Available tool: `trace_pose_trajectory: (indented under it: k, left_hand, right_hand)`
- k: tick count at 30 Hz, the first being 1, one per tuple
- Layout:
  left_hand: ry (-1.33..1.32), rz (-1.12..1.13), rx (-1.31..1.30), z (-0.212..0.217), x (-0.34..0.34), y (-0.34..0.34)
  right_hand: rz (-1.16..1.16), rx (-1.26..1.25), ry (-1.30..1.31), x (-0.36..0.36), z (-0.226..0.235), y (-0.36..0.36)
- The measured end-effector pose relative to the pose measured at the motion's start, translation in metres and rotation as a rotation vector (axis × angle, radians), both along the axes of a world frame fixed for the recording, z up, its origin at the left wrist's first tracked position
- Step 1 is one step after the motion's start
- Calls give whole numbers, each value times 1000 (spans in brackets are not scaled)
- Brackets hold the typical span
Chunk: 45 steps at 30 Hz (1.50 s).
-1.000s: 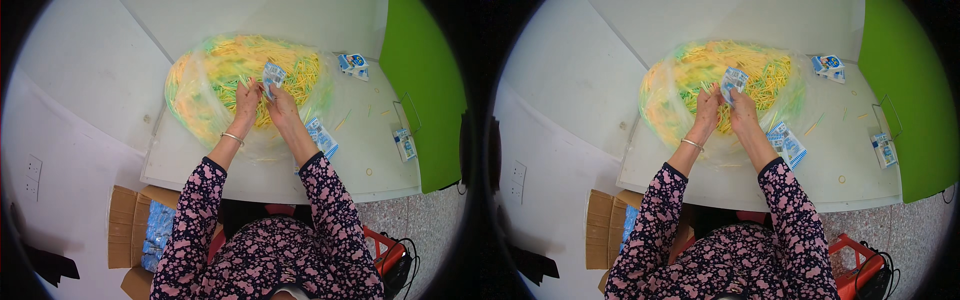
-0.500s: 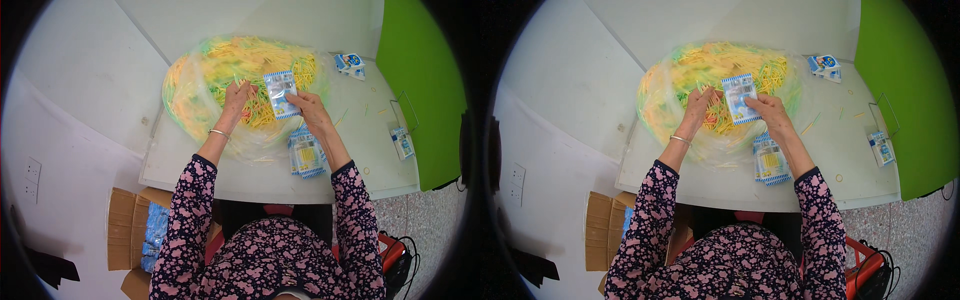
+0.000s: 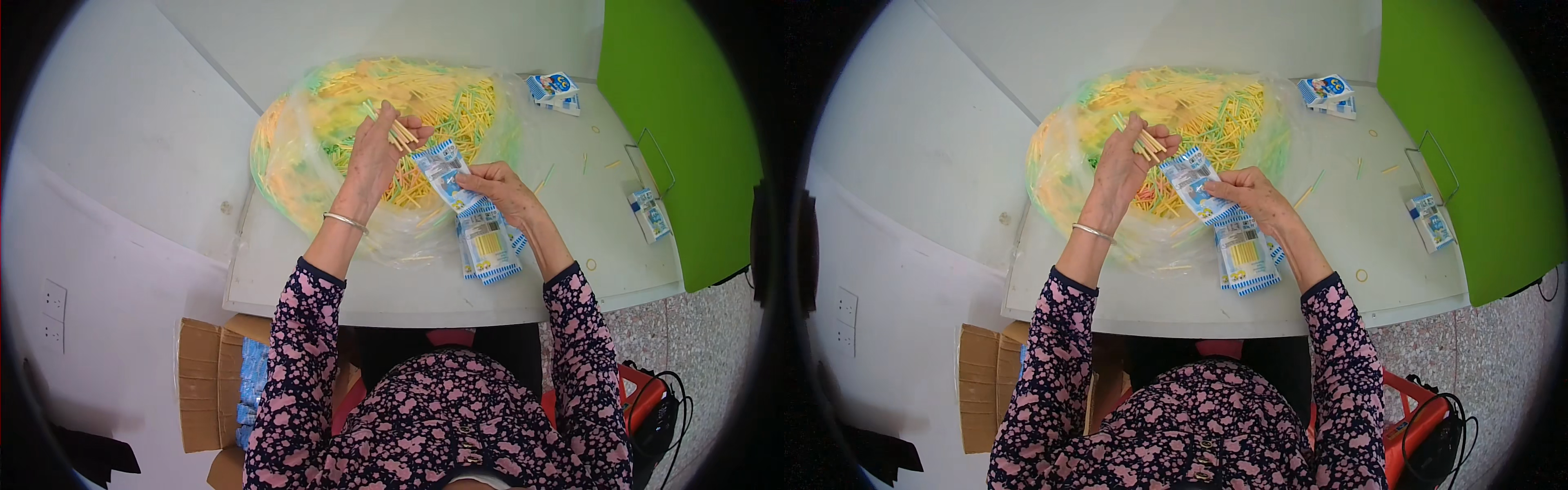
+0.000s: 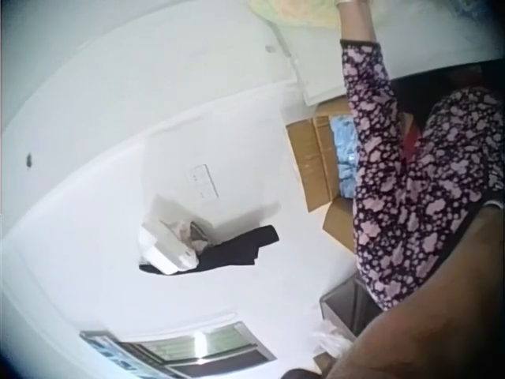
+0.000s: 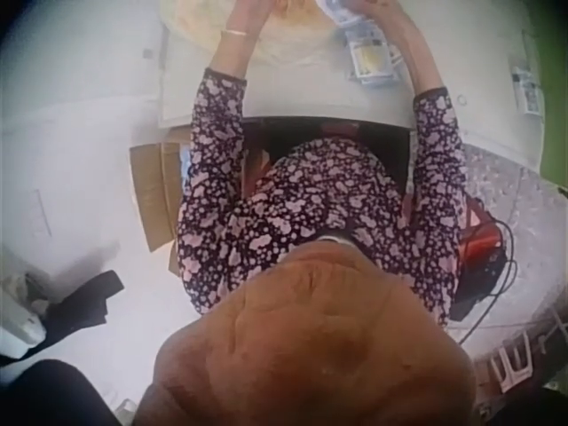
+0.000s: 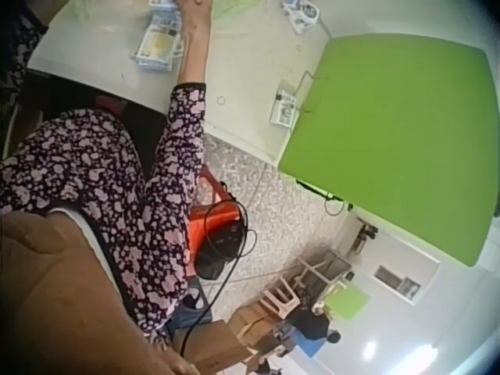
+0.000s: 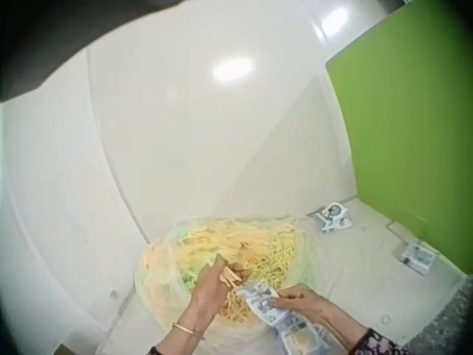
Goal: Packing small colored pouches into a cardboard box at a workspace.
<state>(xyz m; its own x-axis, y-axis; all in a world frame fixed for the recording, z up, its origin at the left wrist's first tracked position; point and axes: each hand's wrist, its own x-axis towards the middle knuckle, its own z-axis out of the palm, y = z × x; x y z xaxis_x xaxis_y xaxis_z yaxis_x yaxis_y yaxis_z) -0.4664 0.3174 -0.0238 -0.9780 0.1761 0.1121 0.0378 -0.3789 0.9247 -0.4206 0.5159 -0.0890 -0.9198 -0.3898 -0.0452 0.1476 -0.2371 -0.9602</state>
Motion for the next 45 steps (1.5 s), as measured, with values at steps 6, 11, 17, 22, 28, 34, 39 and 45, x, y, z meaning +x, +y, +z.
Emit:
trace_pose_trajectory:
  k: [6,11,17,22,28,34,39,45]
  left_hand:
    - [72,-103,-61,5,15,12]
    - [157,-186,-266,6,27,21]
    - [380,-110,-368,3,40,30]
    - [312,-109,-307,6,51,30]
    - [333,-167,-405,6,50,19]
    - [273,-205,-317,4,55,23]
    - [269,-157,-233,14,59,20]
    - [226,-246,-267,12,57,18]
  right_hand:
    - [100,16,47,7,4,7]
    - [145,56,39,10,6,10]
    - [157,7,0,14,7,12]
    - [178,-32,-17,17,5,14]
    - [212,-34,-17,17,6,15]
    - [227,36,34,18,6,14]
    - [199,11,8,20,7,19]
    - [251,74,58,18,7,22]
